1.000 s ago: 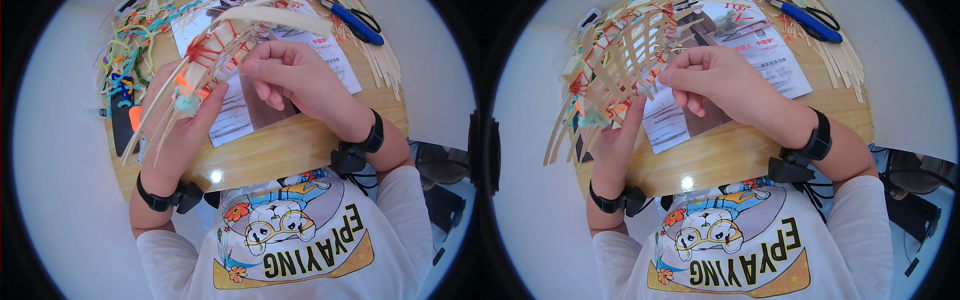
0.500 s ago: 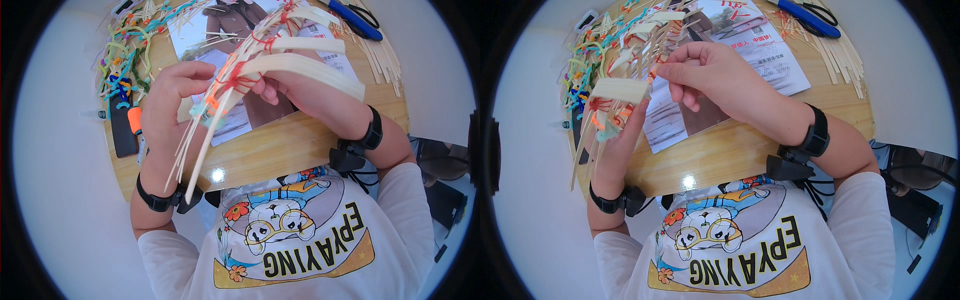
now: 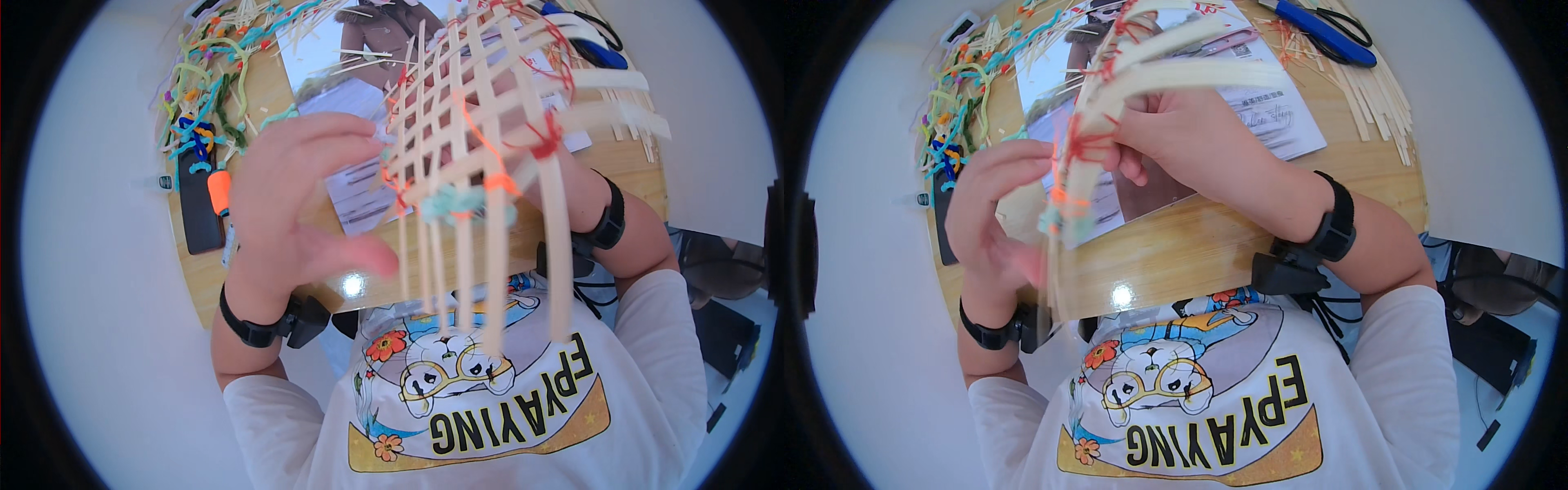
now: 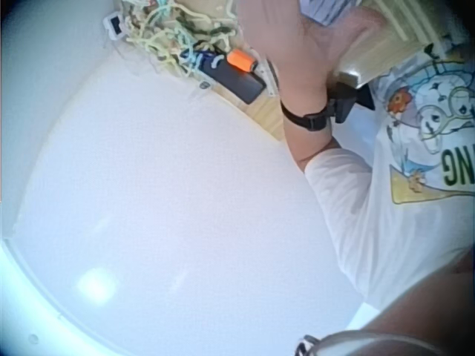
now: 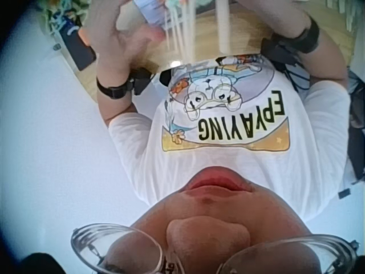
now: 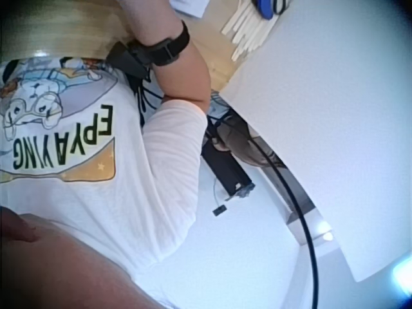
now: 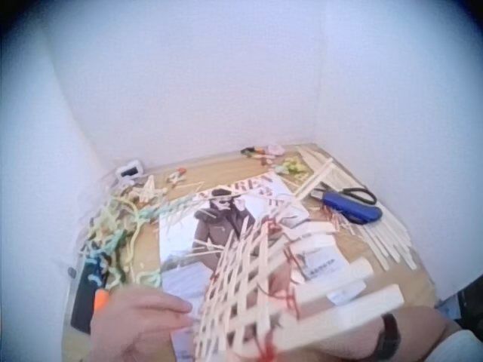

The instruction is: Weaving thin wood strips together and securing them with colored string and beads to create a decorative lattice.

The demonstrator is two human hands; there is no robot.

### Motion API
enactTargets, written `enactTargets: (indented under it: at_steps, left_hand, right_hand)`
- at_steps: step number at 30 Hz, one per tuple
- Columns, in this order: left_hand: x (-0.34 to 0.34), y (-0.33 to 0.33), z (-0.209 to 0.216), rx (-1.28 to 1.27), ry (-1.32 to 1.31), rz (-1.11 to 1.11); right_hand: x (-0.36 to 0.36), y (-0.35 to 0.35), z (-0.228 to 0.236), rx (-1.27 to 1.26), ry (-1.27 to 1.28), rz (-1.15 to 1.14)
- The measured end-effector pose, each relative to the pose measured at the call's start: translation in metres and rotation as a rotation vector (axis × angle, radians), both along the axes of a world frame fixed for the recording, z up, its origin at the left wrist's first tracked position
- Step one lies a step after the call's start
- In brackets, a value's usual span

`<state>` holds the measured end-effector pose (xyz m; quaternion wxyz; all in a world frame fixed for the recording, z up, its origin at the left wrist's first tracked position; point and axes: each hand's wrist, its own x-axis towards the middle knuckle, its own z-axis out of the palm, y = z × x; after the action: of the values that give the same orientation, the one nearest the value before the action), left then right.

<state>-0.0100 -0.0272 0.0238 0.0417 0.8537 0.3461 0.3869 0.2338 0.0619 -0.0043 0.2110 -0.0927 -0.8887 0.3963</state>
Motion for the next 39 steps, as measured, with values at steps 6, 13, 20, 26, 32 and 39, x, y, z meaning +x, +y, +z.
enactTargets:
  at_steps: [6, 13, 20, 26, 32, 39]
  left_hand:
    - [0.000, 0.002, -0.005, -0.117, -0.137, -0.046]
    - [0.019, 0.003, -0.004, 0.018, 0.106, -0.026]
    - [0.019, -0.004, -0.005, 0.059, 0.084, 0.210]
    - [0.013, -0.006, -0.008, -0.512, -0.546, 0.379]
    - [0.008, 0.001, -0.006, -0.651, -0.734, 0.351]
    - [0.007, 0.004, -0.005, -0.717, -0.740, 0.288]
  right_hand:
    - [-0.023, -0.034, 0.035, -0.704, 0.205, -0.398]
    - [-0.012, -0.028, 0.008, -0.882, 0.404, -0.287]
    - [-0.027, -0.030, 0.003, -0.959, 0.280, -0.381]
    - [-0.025, -0.031, 0.011, -0.910, 0.238, -0.363]
    - [-0.019, -0.034, 0.017, -0.579, 0.220, -0.434]
    - [-0.013, -0.036, 0.031, -0.140, 0.144, -0.548]
